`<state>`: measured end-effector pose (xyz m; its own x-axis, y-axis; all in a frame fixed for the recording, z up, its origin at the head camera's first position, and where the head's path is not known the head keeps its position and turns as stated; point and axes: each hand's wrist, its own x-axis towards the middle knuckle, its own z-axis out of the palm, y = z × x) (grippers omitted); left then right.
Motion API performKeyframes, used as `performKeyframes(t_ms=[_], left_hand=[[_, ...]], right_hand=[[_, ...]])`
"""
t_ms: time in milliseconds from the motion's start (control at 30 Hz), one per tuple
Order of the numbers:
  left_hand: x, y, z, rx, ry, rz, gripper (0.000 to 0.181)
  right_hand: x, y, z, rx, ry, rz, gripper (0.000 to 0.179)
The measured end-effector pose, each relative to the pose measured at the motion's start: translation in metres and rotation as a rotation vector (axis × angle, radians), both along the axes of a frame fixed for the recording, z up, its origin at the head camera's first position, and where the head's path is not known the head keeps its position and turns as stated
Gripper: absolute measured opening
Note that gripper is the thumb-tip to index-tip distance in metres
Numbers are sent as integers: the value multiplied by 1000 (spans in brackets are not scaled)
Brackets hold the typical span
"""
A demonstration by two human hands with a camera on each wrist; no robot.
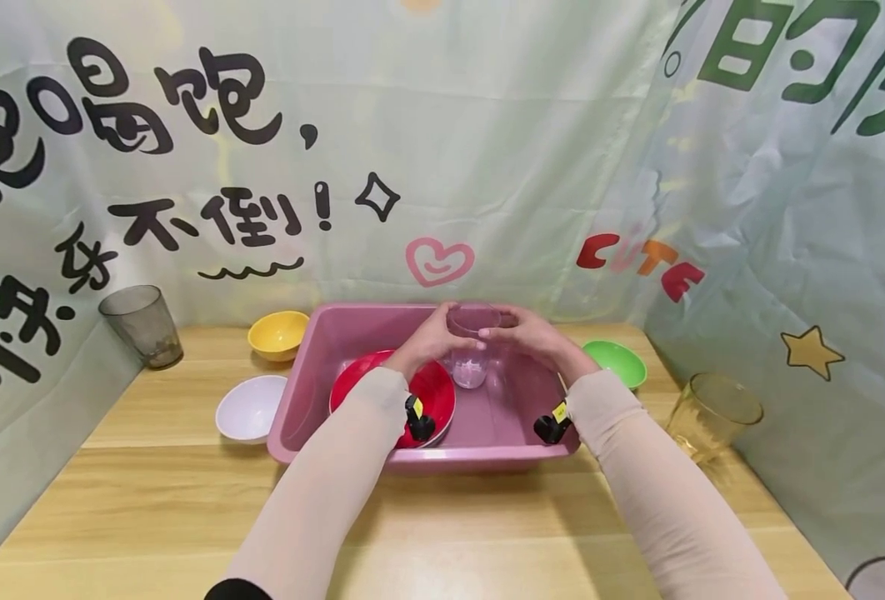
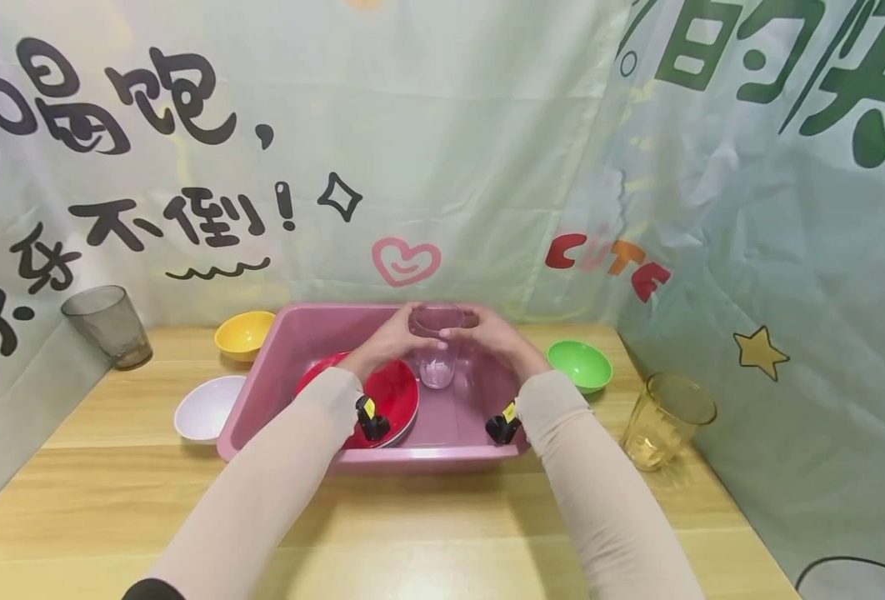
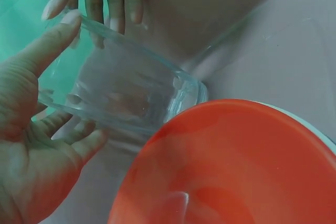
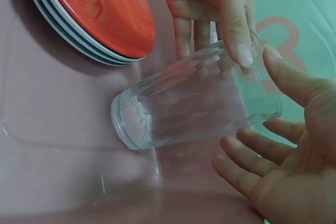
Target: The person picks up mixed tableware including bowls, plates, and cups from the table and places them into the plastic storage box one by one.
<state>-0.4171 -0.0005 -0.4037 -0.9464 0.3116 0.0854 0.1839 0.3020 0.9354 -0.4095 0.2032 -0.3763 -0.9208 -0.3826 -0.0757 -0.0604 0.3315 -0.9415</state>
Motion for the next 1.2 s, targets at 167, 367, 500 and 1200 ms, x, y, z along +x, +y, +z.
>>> performKeyframes(t_ms=[167, 367, 500, 1200], left_hand=[[5, -1, 2, -30, -47, -6, 96], [10, -11, 11, -167, -39, 6, 95], [14, -20, 18, -233, -32, -3, 93], [38, -80, 76, -340, 31, -10, 91]], right_hand=[[7, 4, 4, 139, 20, -22, 75], [11, 7, 13, 204, 46, -30, 81], [15, 9, 18, 248, 64, -31, 80], [35, 39, 27, 289, 180, -8, 75]])
